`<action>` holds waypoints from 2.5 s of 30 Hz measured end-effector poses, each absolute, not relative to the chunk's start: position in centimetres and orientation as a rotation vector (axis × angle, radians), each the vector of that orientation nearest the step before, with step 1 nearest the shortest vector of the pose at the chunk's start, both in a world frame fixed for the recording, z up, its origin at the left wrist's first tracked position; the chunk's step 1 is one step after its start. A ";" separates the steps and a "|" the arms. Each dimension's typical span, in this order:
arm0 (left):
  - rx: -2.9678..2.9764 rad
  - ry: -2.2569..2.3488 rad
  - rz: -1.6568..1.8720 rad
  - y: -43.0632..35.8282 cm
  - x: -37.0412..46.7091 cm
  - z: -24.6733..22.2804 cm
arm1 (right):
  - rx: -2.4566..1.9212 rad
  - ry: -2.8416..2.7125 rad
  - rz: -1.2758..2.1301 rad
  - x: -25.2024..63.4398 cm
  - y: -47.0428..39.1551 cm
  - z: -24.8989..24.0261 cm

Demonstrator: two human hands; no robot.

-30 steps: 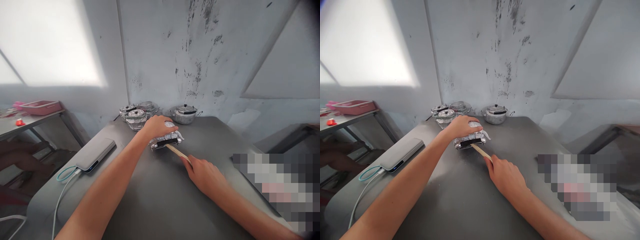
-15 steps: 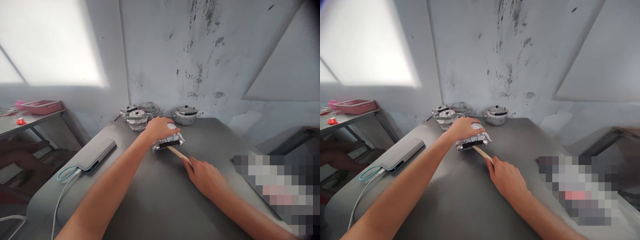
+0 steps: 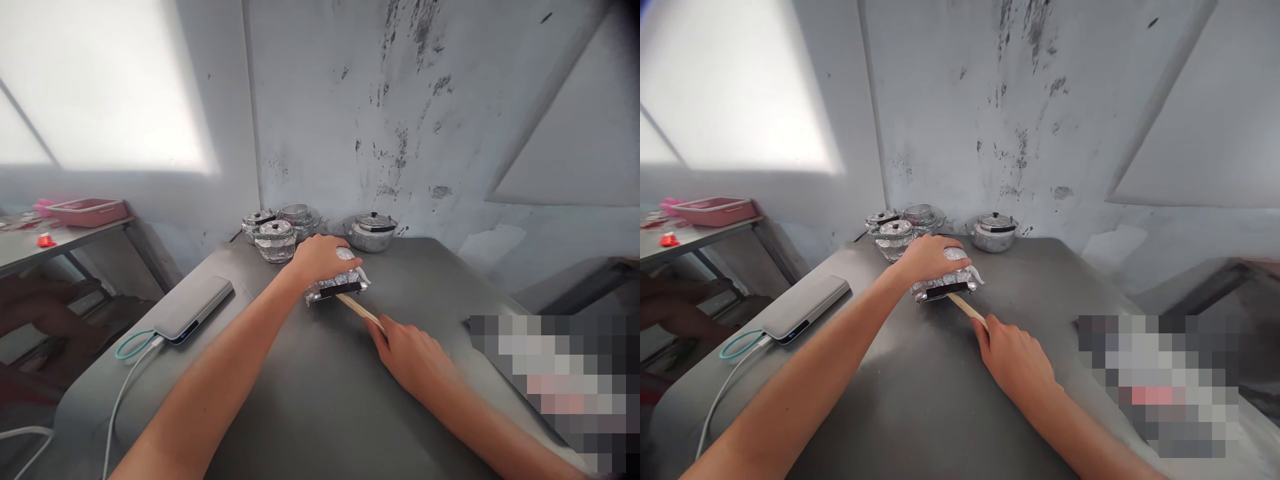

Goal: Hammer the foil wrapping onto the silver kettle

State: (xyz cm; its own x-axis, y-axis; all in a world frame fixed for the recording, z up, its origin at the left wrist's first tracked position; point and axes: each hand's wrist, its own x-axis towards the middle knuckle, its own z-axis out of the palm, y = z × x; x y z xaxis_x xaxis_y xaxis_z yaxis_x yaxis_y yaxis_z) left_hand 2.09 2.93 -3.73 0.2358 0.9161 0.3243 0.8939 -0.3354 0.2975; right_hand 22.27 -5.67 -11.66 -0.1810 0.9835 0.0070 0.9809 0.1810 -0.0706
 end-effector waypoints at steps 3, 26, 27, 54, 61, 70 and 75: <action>2.435 1.774 0.697 2.9 2.1 -3.7 | -1.965 -2.375 0.049 22.2 -5.6 -11.4; 2.422 1.780 0.688 3.3 2.0 -4.0 | -1.978 -2.370 0.081 22.3 -5.8 -11.5; 2.424 1.776 0.690 3.2 2.0 -3.9 | -1.973 -2.372 0.079 22.3 -5.8 -11.5; 2.520 1.622 0.597 2.6 1.4 -3.1 | -1.486 -2.039 1.367 22.8 -6.0 -10.4; 2.495 1.638 0.628 2.8 1.3 -3.3 | -1.504 -1.972 1.217 21.8 -6.9 -11.1; 2.446 1.707 0.595 2.5 1.6 -3.1 | -1.529 -1.912 1.315 21.4 -7.6 -11.0; 2.445 1.718 0.606 2.4 1.7 -2.9 | -1.504 -1.601 1.721 20.6 -7.8 -9.8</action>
